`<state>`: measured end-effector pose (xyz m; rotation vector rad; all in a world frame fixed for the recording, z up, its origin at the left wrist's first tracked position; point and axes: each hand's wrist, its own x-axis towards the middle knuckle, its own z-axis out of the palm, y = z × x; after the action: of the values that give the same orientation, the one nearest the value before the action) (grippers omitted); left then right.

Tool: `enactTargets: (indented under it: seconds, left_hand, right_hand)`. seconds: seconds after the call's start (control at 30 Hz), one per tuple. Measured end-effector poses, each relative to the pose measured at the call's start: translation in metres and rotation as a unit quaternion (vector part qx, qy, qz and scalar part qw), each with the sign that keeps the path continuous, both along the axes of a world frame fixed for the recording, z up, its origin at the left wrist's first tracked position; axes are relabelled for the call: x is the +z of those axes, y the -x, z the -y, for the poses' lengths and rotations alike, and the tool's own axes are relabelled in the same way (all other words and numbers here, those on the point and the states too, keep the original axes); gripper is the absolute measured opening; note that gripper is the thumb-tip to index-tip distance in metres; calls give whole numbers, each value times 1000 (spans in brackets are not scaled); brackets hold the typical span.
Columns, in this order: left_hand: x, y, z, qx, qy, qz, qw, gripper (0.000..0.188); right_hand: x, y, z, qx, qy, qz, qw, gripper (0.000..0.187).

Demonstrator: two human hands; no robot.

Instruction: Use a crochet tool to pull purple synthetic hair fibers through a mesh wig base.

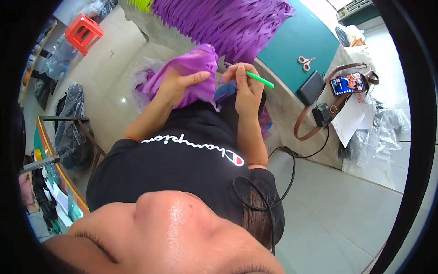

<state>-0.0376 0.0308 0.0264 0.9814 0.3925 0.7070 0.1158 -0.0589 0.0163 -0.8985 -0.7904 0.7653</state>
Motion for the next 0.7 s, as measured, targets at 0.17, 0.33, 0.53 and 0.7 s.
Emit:
enactTargets:
  seconds: [0.17,0.33,0.53,0.7]
  left_hand:
    - [-11,-5,7,19,-49,-27,998,33]
    - [-9,-11,16,32,-172,-54,983,31]
    - [-8,-5,11,22,-55,-25,998,28]
    - [-17,-7,13,49,-154,-62,985,29]
  right_hand:
    - [-10,19,-2,-89,31,78,993,14]
    - [-5,30,-9,-35,-4,-81,996,29]
    - [-14,5,-14,-121,-55,-93,987,32]
    - [2,27,-5,-51,40,-62,996,32]
